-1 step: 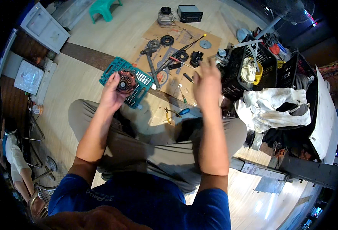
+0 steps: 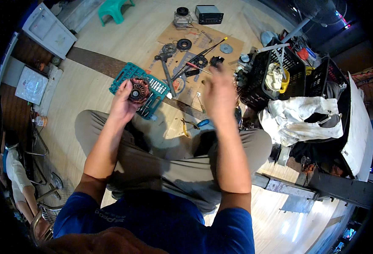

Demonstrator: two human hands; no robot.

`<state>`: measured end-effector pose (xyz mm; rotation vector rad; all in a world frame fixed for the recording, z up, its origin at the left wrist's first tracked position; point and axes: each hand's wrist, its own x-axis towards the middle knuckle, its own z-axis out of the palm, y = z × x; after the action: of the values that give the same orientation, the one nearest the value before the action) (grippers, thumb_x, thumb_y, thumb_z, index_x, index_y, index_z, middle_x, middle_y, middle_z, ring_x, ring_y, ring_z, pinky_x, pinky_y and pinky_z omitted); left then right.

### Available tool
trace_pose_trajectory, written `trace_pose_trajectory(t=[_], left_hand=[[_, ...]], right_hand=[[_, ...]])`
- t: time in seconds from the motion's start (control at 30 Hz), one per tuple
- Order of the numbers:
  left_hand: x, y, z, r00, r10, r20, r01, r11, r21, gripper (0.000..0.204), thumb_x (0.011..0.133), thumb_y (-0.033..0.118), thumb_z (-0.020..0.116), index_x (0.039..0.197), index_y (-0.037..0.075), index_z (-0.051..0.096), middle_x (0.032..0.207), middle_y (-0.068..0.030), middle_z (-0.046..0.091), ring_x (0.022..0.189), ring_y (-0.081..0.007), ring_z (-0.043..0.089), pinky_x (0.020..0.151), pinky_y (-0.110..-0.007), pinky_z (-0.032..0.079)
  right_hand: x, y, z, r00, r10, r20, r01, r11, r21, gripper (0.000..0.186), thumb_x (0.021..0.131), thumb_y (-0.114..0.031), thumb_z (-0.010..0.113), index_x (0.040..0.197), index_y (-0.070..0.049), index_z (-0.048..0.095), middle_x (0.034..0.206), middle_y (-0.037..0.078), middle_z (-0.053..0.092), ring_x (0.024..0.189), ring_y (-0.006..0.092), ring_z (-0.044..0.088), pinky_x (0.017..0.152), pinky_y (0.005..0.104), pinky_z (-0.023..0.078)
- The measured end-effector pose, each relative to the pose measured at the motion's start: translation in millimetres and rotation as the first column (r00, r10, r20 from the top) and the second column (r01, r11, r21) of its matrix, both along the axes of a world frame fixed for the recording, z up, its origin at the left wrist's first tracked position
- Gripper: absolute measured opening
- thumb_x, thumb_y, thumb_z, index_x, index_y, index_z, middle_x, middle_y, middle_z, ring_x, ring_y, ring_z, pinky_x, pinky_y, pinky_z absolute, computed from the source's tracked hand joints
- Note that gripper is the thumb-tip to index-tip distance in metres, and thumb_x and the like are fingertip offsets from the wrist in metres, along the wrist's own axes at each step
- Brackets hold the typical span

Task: The person works on an alternator stator by hand, handling individual wires and components while sitting on the floor.

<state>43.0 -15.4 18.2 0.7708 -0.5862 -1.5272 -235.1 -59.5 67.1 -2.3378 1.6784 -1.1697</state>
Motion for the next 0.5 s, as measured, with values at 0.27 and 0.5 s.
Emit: trace_pose_trajectory(t=[0.27,0.5], left_hand=[[-6,5,-1,1.0,0.014,-0.004,-0.014,1.0,-0.007,0.032,0.097,0.028,0.053,0.118,0.004,0.05,0.108,-0.0079,0.064,0.096,-0.0184,0.065,0.081,-0.035,0.056],[5,7,-2,0.999,0.04,0.025,-0.04,0.999,0.002,0.031,0.098,0.028,0.052,0.118,0.004,0.05,0.108,-0.0082,0.063,0.096,-0.0181,0.065,0.082,-0.035,0.055]], right_hand=[[100,27,-31,0.791,0.445,0.419,-0.518,0.853,0.071,0.043,0.086,-0.005,0.058,0.128,-0.003,0.049,0.126,0.022,0.055,0.116,0.0387,0.054,0.096,0.0402,0.046],[96,25,-27,0.894,0.384,0.232,-0.436,0.865,0.248,0.014,0.083,-0.012,0.064,0.094,-0.002,0.062,0.083,0.017,0.062,0.079,0.0368,0.061,0.07,0.0411,0.05]])
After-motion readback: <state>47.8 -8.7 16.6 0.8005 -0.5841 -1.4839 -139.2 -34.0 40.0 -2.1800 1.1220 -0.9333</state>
